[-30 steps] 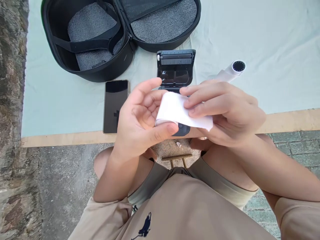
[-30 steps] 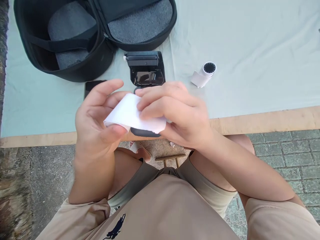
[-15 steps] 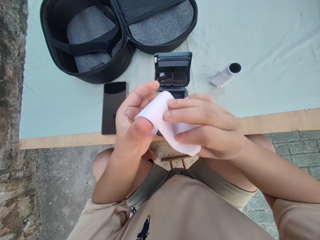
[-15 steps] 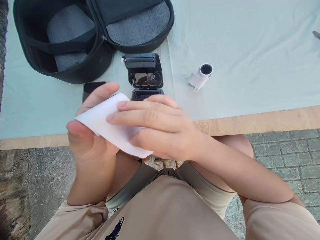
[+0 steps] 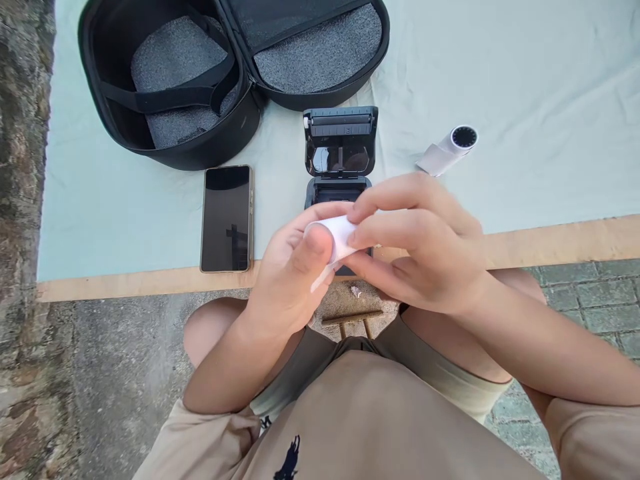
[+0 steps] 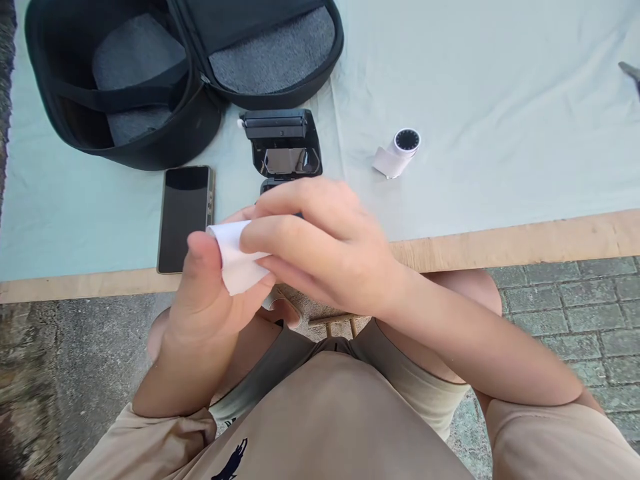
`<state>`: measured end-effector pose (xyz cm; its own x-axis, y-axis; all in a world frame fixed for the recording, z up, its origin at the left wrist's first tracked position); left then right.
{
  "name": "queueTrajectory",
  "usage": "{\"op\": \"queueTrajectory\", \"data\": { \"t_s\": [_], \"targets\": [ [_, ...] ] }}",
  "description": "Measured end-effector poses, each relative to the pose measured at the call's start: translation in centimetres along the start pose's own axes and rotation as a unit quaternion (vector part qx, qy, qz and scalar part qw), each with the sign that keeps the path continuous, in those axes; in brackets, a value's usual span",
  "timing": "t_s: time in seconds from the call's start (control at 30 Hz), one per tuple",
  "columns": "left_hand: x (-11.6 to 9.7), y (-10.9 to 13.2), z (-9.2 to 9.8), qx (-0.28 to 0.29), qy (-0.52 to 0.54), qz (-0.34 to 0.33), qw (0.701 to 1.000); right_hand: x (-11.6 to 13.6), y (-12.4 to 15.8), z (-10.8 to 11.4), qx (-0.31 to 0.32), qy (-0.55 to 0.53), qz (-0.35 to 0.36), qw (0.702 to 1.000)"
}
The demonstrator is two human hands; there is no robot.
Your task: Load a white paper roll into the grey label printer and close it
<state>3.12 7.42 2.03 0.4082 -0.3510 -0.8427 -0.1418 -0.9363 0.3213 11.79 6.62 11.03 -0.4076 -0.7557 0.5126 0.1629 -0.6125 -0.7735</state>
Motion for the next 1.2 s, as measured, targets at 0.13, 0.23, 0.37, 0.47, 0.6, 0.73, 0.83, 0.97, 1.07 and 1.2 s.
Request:
{"op": "queueTrajectory", "data": {
  "t_s": [0.13,0.23,0.37,0.47,0.6,0.73,0.83,0.97,1.07,1.2],
  "targets": [
    [-0.7,0.3,0.0,0.024,-0.007,-0.027,0.999,-0.5,-0.3,-0.1,0.011,-0.062,-0.040,0.997],
    [-2.9,0.5,0.8,0.018,-0.057,-0.146,0.987,-0.9,-0.2,0.3,0.009,-0.099,-0.058,0.993],
    [-5.2,1.1,1.2,-0.004,-0.132,-0.278,0.952,-2.1,0.2,0.1,0.028,-0.145,-0.124,0.981],
    [-5.1,0.8,1.5,-0.038,-0.168,-0.264,0.949,-2.7,0.4,-0.2,0.038,-0.148,-0.153,0.976],
    [-5.4,0.8,2.2,-0.082,-0.170,-0.278,0.942,-2.4,0.1,-0.2,0.048,-0.095,-0.116,0.988],
    [-4.9,0.6,2.5,-0.086,-0.163,-0.275,0.944,-1.3,0.0,-0.1,0.036,0.001,-0.026,0.999],
    [-4.4,0.3,2.7,-0.092,-0.184,-0.263,0.943,-0.4,0.2,-0.1,0.024,0.035,0.029,0.999],
    [-5.0,-0.2,3.3,-0.102,-0.205,-0.271,0.935,-1.9,0.1,0.6,0.012,0.003,-0.042,0.999],
    [-5.3,-1.1,5.3,-0.169,-0.321,-0.244,0.899,-5.5,0.6,1.8,-0.049,-0.056,-0.195,0.978],
    [-4.3,-1.9,5.8,-0.145,-0.527,-0.185,0.816,-7.4,1.8,0.8,-0.053,-0.067,-0.222,0.971]
  ]
}}
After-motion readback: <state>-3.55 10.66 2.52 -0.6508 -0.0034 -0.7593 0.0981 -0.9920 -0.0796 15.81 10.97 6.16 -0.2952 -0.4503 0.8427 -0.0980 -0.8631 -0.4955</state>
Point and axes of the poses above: each hand's wrist, its own y-axis away from the middle knuckle, its own z-axis out of the back of the hand, x = y × z, the point moved 10 cm from there along -y, towards the middle knuckle, and after that the axes turned 13 degrees about -x, right-handed, at the moved point
